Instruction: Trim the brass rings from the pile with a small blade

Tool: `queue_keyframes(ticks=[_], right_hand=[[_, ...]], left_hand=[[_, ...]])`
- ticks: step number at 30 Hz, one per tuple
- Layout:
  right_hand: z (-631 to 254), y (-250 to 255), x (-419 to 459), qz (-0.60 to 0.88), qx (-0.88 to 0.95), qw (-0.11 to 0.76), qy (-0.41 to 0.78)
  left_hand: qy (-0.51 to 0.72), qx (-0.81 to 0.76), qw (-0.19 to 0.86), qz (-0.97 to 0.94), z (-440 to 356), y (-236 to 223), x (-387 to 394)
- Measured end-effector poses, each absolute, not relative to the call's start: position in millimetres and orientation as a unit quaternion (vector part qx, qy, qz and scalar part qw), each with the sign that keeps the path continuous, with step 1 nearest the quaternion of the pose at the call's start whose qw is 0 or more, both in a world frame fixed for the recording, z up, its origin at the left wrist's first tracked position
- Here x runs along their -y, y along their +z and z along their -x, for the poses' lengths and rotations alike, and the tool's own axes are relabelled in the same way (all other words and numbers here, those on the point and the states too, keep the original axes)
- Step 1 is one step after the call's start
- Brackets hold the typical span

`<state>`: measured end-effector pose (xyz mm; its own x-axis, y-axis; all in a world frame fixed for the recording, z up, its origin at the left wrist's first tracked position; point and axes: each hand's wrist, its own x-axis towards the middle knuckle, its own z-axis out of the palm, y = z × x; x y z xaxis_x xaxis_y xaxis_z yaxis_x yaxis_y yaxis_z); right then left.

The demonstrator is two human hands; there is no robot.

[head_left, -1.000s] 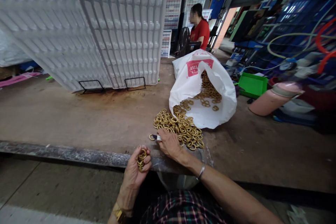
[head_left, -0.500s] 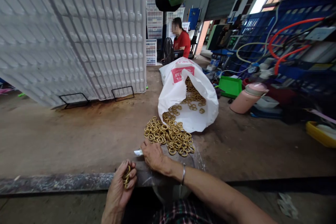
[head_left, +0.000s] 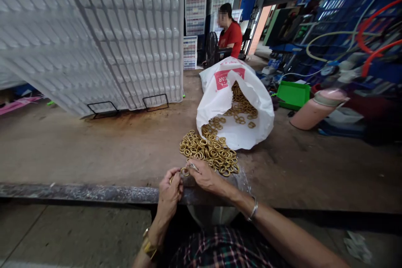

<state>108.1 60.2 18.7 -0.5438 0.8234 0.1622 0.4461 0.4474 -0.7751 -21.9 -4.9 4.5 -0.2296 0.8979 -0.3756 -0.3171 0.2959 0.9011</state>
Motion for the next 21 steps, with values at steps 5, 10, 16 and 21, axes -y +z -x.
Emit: queue_keyframes(ticks=[5,10,16,21], right_hand=[[-124,20,-49,0.404,0.772,0.283,0.402],[-132,19,-42,0.412,0.745,0.291,0.436],[-139,13,-29,0.449,0.648,0.293,0.541],[-148,7,-21,0.469,0.599,0.314,0.568]], left_hand=[[0.509,-0.571,0.577,-0.285,7,10,6],[0.493,-0.577,0.564,-0.326,-1,8,9],[0.503,-0.599,0.431,-0.451,-12,4,17],[0.489,-0.592,0.458,-0.448,-23,1,25]])
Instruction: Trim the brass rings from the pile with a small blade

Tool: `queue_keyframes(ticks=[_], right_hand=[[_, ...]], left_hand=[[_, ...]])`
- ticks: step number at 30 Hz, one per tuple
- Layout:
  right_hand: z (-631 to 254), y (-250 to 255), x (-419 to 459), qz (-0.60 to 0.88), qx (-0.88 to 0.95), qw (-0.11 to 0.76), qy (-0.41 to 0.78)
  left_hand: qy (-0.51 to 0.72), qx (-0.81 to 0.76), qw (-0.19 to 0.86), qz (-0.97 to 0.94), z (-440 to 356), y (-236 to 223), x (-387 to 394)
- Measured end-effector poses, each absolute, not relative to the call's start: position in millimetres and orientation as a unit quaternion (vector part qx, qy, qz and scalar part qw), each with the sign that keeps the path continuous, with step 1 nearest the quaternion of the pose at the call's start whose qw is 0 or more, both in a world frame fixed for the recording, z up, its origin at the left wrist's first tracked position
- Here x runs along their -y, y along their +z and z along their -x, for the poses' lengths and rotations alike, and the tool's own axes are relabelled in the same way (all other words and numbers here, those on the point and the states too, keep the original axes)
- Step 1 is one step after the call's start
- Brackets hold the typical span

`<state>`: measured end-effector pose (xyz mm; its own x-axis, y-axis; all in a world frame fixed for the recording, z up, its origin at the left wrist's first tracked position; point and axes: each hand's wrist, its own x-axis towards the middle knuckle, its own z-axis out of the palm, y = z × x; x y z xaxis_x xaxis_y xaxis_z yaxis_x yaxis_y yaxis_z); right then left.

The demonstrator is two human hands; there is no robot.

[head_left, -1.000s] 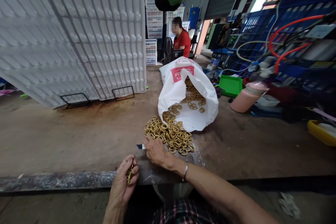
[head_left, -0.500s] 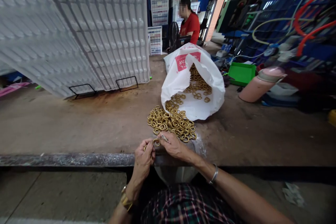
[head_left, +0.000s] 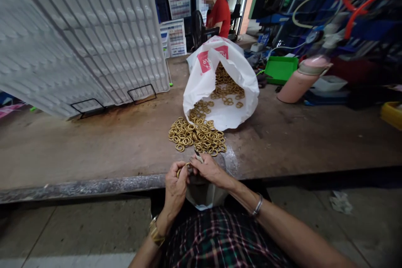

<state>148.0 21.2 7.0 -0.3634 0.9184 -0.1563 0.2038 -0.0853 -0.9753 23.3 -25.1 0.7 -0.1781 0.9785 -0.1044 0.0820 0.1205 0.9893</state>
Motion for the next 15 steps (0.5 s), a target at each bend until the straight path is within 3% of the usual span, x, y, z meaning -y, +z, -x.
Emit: queue_keyframes(ticks=[7,15], right_hand=[[-153,2,-17,0.488,0.617,0.361,0.500],[-159,2,-11,0.462,0.666,0.355,0.466]], left_hand=[[0.427,-0.564,0.602,-0.370,-33,7,39],[0.438,-0.520,0.657,-0.325,-36,12,44]])
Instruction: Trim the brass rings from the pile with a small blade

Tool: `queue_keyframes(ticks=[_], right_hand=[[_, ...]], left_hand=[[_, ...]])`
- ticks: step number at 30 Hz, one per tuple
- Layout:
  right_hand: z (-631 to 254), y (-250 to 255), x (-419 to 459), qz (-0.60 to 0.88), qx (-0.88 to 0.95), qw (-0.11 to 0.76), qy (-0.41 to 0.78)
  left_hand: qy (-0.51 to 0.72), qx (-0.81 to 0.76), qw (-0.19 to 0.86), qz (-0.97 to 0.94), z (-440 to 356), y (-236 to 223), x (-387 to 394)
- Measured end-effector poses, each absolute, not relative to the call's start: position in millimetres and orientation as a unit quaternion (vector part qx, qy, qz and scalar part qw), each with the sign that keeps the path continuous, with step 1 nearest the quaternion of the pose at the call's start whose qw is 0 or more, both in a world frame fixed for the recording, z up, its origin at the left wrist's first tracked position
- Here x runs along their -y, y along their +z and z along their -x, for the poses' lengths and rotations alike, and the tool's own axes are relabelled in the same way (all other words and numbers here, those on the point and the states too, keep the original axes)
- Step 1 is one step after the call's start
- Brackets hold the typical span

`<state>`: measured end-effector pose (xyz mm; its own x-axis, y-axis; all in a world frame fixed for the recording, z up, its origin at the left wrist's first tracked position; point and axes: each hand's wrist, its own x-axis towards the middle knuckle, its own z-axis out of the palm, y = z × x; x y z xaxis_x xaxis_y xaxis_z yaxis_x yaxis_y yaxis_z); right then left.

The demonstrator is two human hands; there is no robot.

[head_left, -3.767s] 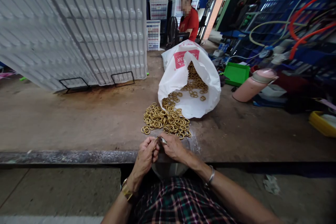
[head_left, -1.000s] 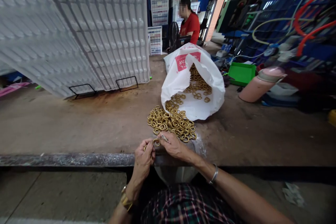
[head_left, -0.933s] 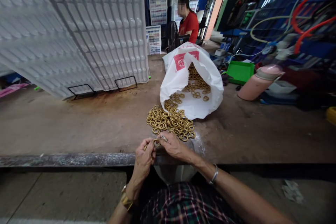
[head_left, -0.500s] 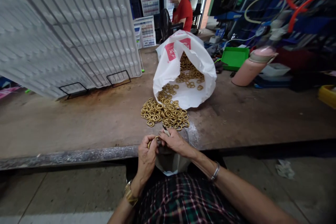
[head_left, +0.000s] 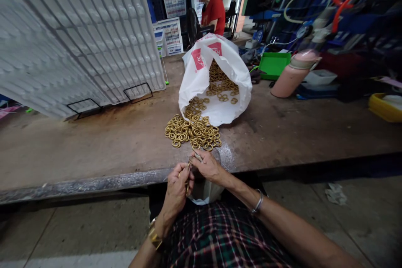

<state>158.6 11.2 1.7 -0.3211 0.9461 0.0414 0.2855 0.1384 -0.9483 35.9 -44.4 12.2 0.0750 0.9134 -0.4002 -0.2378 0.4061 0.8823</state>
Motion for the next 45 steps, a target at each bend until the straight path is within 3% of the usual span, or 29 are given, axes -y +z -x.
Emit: queue_keyframes(ticks=[7,13,17,40,45], right_hand=[[-156,3,-10,0.469,0.693,0.338,0.431],[-162,-1,-2,0.484,0.808,0.194,0.274],[-161,-2,4,0.463,0.846,0.123,0.234],[-155,3,-2,0.539,0.821,0.040,0.180],[-161,0,-7,0.525,0.826,0.100,0.180]], left_hand=[[0.456,-0.506,0.654,-0.328,-34,12,48],[0.461,-0.526,0.616,-0.362,-31,9,46],[0.462,-0.535,0.599,-0.376,-30,8,45],[0.464,-0.551,0.559,-0.411,-26,12,55],[0.454,-0.514,0.617,-0.385,-25,17,59]])
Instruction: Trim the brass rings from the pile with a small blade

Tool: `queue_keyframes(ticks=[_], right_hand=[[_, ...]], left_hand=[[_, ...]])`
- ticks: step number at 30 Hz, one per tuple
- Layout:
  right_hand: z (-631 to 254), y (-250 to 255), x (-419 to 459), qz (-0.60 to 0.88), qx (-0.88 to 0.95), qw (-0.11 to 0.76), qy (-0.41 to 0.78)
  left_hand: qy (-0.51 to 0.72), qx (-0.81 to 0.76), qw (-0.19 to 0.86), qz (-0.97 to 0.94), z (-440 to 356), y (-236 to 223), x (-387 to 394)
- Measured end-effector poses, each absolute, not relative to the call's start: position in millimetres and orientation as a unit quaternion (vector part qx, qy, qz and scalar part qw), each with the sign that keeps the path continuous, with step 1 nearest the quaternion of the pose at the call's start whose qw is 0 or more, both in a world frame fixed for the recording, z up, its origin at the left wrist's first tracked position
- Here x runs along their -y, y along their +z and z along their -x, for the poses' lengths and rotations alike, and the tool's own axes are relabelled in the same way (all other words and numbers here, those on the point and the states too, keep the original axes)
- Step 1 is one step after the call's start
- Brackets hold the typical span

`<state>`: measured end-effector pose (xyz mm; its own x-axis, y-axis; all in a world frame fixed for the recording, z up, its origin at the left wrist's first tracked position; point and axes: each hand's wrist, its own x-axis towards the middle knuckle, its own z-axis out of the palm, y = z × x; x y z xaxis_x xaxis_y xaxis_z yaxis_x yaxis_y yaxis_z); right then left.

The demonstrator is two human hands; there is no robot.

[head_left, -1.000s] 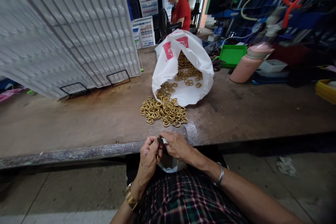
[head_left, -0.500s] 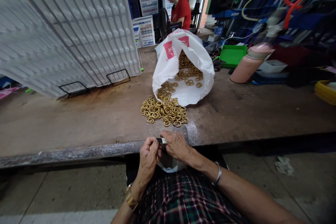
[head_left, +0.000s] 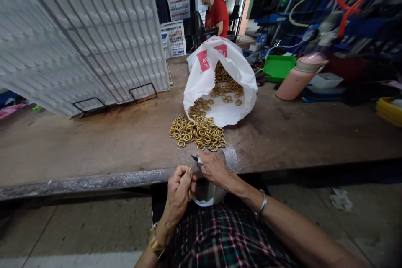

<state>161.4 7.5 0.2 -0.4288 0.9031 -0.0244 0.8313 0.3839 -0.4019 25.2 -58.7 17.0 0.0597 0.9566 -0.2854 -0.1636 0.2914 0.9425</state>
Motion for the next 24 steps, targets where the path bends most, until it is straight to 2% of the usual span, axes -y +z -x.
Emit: queue_keyframes(ticks=[4,17,21,24], right_hand=[[-157,8,1,0.485,0.841,0.135,0.197],[-146,16,10,0.499,0.849,0.069,0.163],[-150,9,0,0.546,0.824,0.037,0.146],[-162,6,-9,0.577,0.805,0.054,0.130]], left_hand=[[0.458,-0.505,0.624,-0.381,-23,12,55],[0.453,-0.548,0.571,-0.410,-23,12,54],[0.403,-0.534,0.622,-0.407,-21,17,64],[0.335,-0.494,0.683,-0.421,-15,12,75]])
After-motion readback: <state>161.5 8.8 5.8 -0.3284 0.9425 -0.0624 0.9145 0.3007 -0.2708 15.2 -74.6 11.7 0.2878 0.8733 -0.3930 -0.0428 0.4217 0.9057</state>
